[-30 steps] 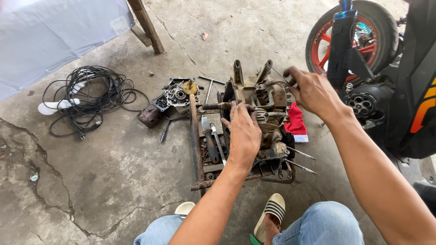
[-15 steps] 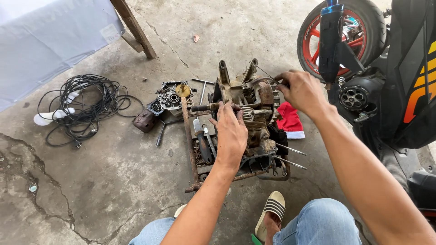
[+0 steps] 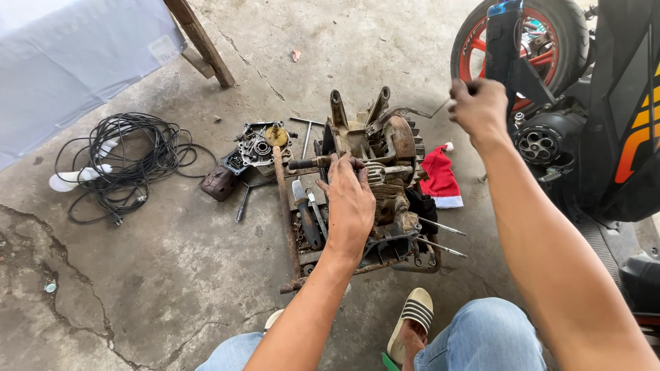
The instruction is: Repairing a motorcycle engine by cleaning the block and adjusting internal components using a small tool
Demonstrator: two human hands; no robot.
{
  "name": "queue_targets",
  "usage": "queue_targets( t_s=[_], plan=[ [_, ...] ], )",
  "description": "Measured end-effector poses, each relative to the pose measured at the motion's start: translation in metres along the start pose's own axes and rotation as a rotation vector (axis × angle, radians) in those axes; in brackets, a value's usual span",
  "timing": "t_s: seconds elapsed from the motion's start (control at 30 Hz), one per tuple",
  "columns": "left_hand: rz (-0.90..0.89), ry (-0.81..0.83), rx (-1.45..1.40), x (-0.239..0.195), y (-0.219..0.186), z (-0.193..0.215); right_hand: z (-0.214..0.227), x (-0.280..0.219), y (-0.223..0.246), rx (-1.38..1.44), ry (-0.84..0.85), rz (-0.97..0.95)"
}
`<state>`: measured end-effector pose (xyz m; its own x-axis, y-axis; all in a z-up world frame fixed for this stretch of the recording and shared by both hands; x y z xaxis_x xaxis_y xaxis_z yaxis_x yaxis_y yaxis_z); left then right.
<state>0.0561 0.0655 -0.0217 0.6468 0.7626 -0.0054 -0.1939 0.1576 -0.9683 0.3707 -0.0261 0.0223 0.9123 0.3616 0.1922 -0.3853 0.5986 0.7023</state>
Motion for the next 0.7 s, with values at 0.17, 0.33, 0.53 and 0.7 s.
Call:
queue_targets(
  t_s=[0.17, 0.33, 0.53, 0.7],
  plan=[
    [-0.013, -0.025, 0.003, 0.002, 0.003, -0.003, 0.016, -0.048, -0.076, 0.597, 0.115, -0.460],
    [-0.009, -0.028, 0.018, -0.002, -0.001, 0.002, 0.030, -0.114, -0.050, 0.879, 0.034, -0.249],
    [-0.056, -0.059, 0.035, -0.004, 0.000, 0.003, 0.052, -0.196, 0.060, 0.096, -0.045, 0.650],
    [-0.039, -0.036, 0.031, -0.005, 0.000, 0.002, 0.019, -0.172, 0.081, -0.152, 0.052, 0.851]
  ],
)
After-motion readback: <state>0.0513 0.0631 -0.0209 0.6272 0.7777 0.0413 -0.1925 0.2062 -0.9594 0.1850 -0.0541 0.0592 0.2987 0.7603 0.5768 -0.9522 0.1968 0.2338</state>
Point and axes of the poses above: each hand's wrist, its own x-axis towards the middle knuckle, its own z-axis out of the back of the hand, y = z × x, the point moved 8 cm from there along x, towards the middle knuckle, and after that the axes turned 8 degrees about -x, right-handed, at the moved point
